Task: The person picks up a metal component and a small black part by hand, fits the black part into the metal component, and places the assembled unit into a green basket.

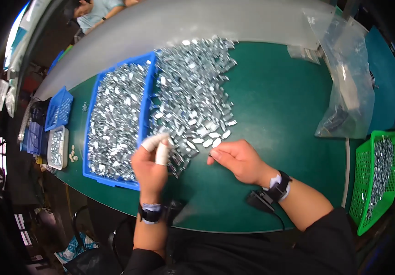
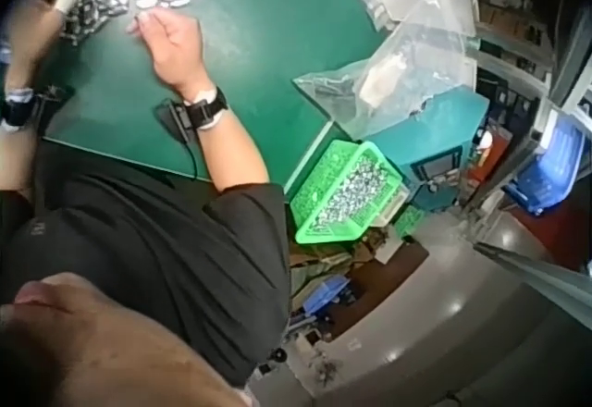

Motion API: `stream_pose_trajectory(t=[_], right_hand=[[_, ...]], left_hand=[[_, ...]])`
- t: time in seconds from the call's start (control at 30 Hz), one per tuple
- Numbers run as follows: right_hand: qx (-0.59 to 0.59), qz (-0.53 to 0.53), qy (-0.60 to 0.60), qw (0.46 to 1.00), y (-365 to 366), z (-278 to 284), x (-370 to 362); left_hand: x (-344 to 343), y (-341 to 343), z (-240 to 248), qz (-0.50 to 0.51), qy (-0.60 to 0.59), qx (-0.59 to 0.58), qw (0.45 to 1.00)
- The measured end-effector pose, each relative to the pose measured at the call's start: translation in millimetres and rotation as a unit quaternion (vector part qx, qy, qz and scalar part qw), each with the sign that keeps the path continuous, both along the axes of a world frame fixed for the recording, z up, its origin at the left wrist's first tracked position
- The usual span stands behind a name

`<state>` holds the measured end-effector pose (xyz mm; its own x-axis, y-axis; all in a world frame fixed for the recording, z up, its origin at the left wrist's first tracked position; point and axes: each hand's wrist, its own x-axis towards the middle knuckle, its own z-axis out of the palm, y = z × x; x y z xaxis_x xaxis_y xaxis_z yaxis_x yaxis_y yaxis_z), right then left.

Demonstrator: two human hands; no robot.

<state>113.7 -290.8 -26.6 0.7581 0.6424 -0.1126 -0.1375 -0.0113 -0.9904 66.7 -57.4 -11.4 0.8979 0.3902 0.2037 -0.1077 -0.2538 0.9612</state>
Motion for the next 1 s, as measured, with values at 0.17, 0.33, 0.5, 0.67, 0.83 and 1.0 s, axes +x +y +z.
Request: stream_pose_trajectory(t=[0.17, 0.33, 0.5, 0.67, 0.83, 1.0], right_hand=[[0.01, 0.016, -0.01, 1.0, -1, -3, 6], [0.041, -0.01, -0.085, 0.995, -1, -15, 5], [-0.027, 0.024, -0.073, 0.997, -3, -8, -2], [0.001, -0.002, -0.106, 0.994, -6, -19, -7], [0.042, -0.013, -0.04, 0.998, -1, -10, -5], [-0.007, -0.007, -0.14, 0.99, 0, -5, -1]], left_hand=[[-1, -3, 8, -0.129, 0.08, 0.243, 0.958], [3, -21, -2, -0.179, 0.043, 0.344, 0.921], [-5, -23, 0, -0.148, 0.016, 0.413, 0.898], [-9, -27, 3, -0.167, 0.024, 0.261, 0.951], [-9, -28, 12, -0.166, 0.037, 0.118, 0.978], [-12, -27, -6, -0.172, 0.003, -0.006, 0.985]])
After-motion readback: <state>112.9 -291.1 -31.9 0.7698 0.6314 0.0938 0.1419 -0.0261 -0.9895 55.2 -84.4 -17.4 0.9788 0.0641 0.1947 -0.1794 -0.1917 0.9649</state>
